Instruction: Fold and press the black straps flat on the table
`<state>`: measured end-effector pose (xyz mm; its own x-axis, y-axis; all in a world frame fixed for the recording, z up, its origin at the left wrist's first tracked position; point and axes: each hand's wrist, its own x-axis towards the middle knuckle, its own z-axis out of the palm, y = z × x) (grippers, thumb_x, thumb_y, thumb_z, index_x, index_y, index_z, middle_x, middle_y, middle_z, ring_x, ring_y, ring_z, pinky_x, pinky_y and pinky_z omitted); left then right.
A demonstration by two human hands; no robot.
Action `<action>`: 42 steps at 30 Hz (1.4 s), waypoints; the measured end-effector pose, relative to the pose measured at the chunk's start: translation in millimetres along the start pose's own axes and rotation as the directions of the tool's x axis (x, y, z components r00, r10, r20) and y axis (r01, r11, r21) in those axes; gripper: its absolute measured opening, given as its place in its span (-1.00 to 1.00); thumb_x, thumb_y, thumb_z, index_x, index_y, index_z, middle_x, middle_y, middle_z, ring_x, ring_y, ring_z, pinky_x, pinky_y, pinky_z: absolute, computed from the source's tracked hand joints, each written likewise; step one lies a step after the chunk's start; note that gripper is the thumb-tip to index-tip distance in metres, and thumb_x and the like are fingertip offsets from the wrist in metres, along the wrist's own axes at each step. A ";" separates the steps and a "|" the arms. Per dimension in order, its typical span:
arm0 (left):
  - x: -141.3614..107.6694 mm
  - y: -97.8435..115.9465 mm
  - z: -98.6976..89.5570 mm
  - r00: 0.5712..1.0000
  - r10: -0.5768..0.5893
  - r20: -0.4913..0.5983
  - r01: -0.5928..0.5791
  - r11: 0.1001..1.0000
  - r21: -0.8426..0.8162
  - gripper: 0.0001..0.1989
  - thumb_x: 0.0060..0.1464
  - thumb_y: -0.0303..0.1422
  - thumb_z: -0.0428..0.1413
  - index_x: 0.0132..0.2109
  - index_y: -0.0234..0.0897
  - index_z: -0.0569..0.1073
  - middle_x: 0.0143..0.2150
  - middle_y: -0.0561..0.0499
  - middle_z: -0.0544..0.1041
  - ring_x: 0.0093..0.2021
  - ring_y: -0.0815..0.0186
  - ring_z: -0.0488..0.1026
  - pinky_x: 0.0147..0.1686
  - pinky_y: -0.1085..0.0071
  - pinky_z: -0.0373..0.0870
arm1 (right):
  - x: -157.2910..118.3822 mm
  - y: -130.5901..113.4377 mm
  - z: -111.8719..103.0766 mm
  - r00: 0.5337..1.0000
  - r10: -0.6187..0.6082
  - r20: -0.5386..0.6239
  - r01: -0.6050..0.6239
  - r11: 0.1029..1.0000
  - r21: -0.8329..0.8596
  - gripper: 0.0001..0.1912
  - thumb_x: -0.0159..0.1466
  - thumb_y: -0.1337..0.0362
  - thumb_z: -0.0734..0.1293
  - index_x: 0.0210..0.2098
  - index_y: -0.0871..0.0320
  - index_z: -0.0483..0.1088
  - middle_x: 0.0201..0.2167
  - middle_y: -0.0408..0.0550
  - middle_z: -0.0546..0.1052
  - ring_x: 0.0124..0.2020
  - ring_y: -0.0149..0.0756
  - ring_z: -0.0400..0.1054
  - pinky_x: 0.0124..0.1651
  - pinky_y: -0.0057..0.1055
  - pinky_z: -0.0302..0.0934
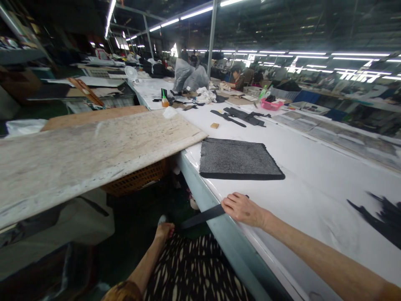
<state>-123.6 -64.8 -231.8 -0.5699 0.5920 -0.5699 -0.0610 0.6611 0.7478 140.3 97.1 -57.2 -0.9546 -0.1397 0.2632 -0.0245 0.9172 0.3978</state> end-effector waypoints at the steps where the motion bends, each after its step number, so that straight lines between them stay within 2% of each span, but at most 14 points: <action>1: -1.6 2.9 -2.0 1.000 -0.005 -0.017 0.005 1.000 -0.001 -0.66 0.15 -0.22 0.02 -0.52 -0.31 0.29 -0.67 0.21 0.20 -0.67 0.46 0.18 -0.56 0.46 0.21 | -0.5 0.2 0.7 1.000 0.002 0.000 -0.002 1.000 0.000 -0.81 0.27 0.54 0.14 -0.29 0.28 0.36 -0.34 -0.05 0.37 -0.36 -0.35 0.18 -0.33 -0.36 0.05; 3: -7.2 16.4 -2.1 0.999 0.037 -0.036 -0.038 0.999 -0.019 -0.70 0.08 -0.24 0.04 -0.54 -0.30 0.31 -0.68 0.17 0.22 -0.63 0.40 0.24 -0.54 0.42 0.21 | -1.7 0.3 2.1 1.000 0.002 0.005 -0.002 1.000 -0.002 -0.81 0.27 0.54 0.14 -0.29 0.27 0.36 -0.34 -0.06 0.37 -0.37 -0.35 0.17 -0.33 -0.36 0.03; 6: -26.3 55.1 10.6 0.973 0.231 0.017 -0.229 0.971 -0.073 -0.78 -0.05 -0.22 0.09 -0.43 -0.31 0.45 -0.51 0.04 0.44 -0.39 0.28 0.39 -0.35 0.39 0.29 | -2.8 0.1 3.1 1.000 -0.003 0.016 0.003 1.000 -0.008 -0.81 0.28 0.52 0.13 -0.29 0.26 0.35 -0.36 -0.07 0.35 -0.38 -0.35 0.16 -0.35 -0.35 0.01; 7: -35.7 71.0 17.9 0.950 0.306 0.063 -0.299 0.949 -0.097 -0.76 -0.08 -0.20 0.10 -0.37 -0.29 0.49 -0.40 0.03 0.49 -0.29 0.26 0.41 -0.27 0.41 0.29 | -2.9 -0.1 3.0 1.000 -0.007 0.021 0.007 1.000 -0.012 -0.82 0.28 0.51 0.13 -0.29 0.26 0.35 -0.37 -0.07 0.35 -0.38 -0.35 0.16 -0.35 -0.35 0.00; 9: -56.9 102.1 34.0 0.884 0.431 0.182 -0.410 0.901 -0.142 -0.70 -0.11 -0.12 0.12 -0.36 -0.27 0.52 -0.35 0.05 0.52 -0.24 0.26 0.39 -0.22 0.44 0.27 | -2.7 -0.4 2.7 1.000 -0.010 0.025 0.011 1.000 -0.018 -0.83 0.29 0.50 0.14 -0.29 0.26 0.34 -0.38 -0.07 0.34 -0.38 -0.34 0.16 -0.36 -0.34 -0.01; 10: -67.3 115.6 41.6 0.812 0.515 0.275 -0.484 0.857 -0.175 -0.68 -0.08 -0.10 0.11 -0.38 -0.30 0.52 -0.39 0.04 0.50 -0.29 0.27 0.36 -0.25 0.43 0.26 | -2.5 -0.5 2.6 1.000 -0.009 0.022 0.010 1.000 -0.021 -0.83 0.29 0.49 0.14 -0.29 0.26 0.34 -0.38 -0.07 0.34 -0.38 -0.33 0.16 -0.36 -0.34 -0.01; 11: -76.7 126.9 48.1 0.767 0.546 0.336 -0.507 0.838 -0.203 -0.66 -0.08 -0.09 0.10 -0.42 -0.31 0.51 -0.47 0.06 0.45 -0.36 0.30 0.32 -0.31 0.43 0.23 | -2.1 -0.6 2.5 1.000 -0.007 0.018 0.007 1.000 -0.023 -0.84 0.29 0.49 0.14 -0.29 0.25 0.34 -0.39 -0.08 0.33 -0.38 -0.33 0.16 -0.36 -0.34 -0.02; 13: -90.0 141.5 57.2 0.735 0.539 0.411 -0.473 0.843 -0.258 -0.65 -0.11 -0.09 0.13 -0.50 -0.33 0.48 -0.58 0.09 0.35 -0.47 0.37 0.22 -0.41 0.45 0.15 | -1.5 -0.6 2.4 1.000 0.002 0.008 -0.002 1.000 -0.026 -0.85 0.29 0.48 0.15 -0.29 0.25 0.34 -0.40 -0.09 0.33 -0.38 -0.33 0.17 -0.37 -0.34 -0.02; 17: -94.0 145.7 62.8 0.768 0.461 0.445 -0.343 0.882 -0.322 -0.67 -0.24 -0.11 0.20 -0.57 -0.34 0.43 -0.64 0.13 0.27 -0.52 0.42 0.13 -0.46 0.46 0.08 | -6.9 2.8 1.5 0.999 0.035 0.015 -0.034 0.999 -0.017 -0.82 0.30 0.48 0.14 -0.29 0.25 0.35 -0.41 -0.09 0.35 -0.39 -0.34 0.17 -0.36 -0.36 0.00; 25: -83.8 139.7 67.4 0.783 0.426 0.453 -0.306 0.899 -0.314 -0.67 -0.23 -0.11 0.20 -0.54 -0.34 0.44 -0.63 0.11 0.31 -0.54 0.43 0.15 -0.47 0.46 0.07 | -50.2 18.3 -1.1 0.986 0.161 -0.032 -0.160 0.987 0.024 -0.78 0.30 0.52 0.10 -0.24 0.30 0.36 -0.34 -0.01 0.41 -0.30 -0.32 0.22 -0.27 -0.37 0.09; 29: -76.2 136.1 66.8 0.789 0.424 0.444 -0.313 0.900 -0.302 -0.67 -0.26 -0.11 0.21 -0.56 -0.35 0.46 -0.63 0.11 0.31 -0.54 0.43 0.15 -0.48 0.46 0.06 | -47.1 16.5 1.5 0.984 0.175 -0.029 -0.174 0.984 0.025 -0.80 0.30 0.50 0.12 -0.24 0.29 0.36 -0.35 -0.03 0.40 -0.31 -0.33 0.22 -0.28 -0.38 0.10; 32: -70.3 127.9 58.9 0.809 0.410 0.421 -0.309 0.906 -0.288 -0.67 -0.28 -0.11 0.21 -0.59 -0.33 0.43 -0.65 0.13 0.28 -0.56 0.44 0.13 -0.50 0.47 0.04 | -31.6 12.6 3.8 0.992 0.122 -0.005 -0.122 0.992 -0.003 -0.79 0.30 0.51 0.11 -0.25 0.27 0.36 -0.36 -0.04 0.40 -0.35 -0.34 0.20 -0.32 -0.38 0.07; 37: -73.5 114.2 32.9 0.848 0.340 0.407 -0.253 0.934 -0.254 -0.66 -0.26 -0.10 0.21 -0.55 -0.34 0.44 -0.65 0.11 0.32 -0.59 0.43 0.18 -0.54 0.47 0.07 | -10.7 8.1 3.3 1.000 -0.013 0.017 0.013 1.000 -0.027 -0.80 0.31 0.49 0.12 -0.29 0.25 0.35 -0.33 -0.05 0.38 -0.36 -0.36 0.18 -0.36 -0.38 0.02; 42: -89.2 120.4 12.9 0.853 0.313 0.418 -0.240 0.946 -0.219 -0.67 -0.21 -0.12 0.21 -0.52 -0.34 0.45 -0.62 0.10 0.35 -0.58 0.44 0.21 -0.56 0.50 0.11 | -15.8 7.9 -1.0 0.998 0.002 0.058 -0.001 1.000 -0.016 -0.79 0.31 0.51 0.10 -0.26 0.27 0.34 -0.29 -0.03 0.38 -0.33 -0.35 0.19 -0.34 -0.37 0.06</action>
<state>-69.5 -32.0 -95.4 -0.1625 0.9047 -0.3939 -0.1003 0.3820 0.9187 155.5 106.2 -57.3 -0.9702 -0.1162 0.2125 -0.0190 0.9111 0.4116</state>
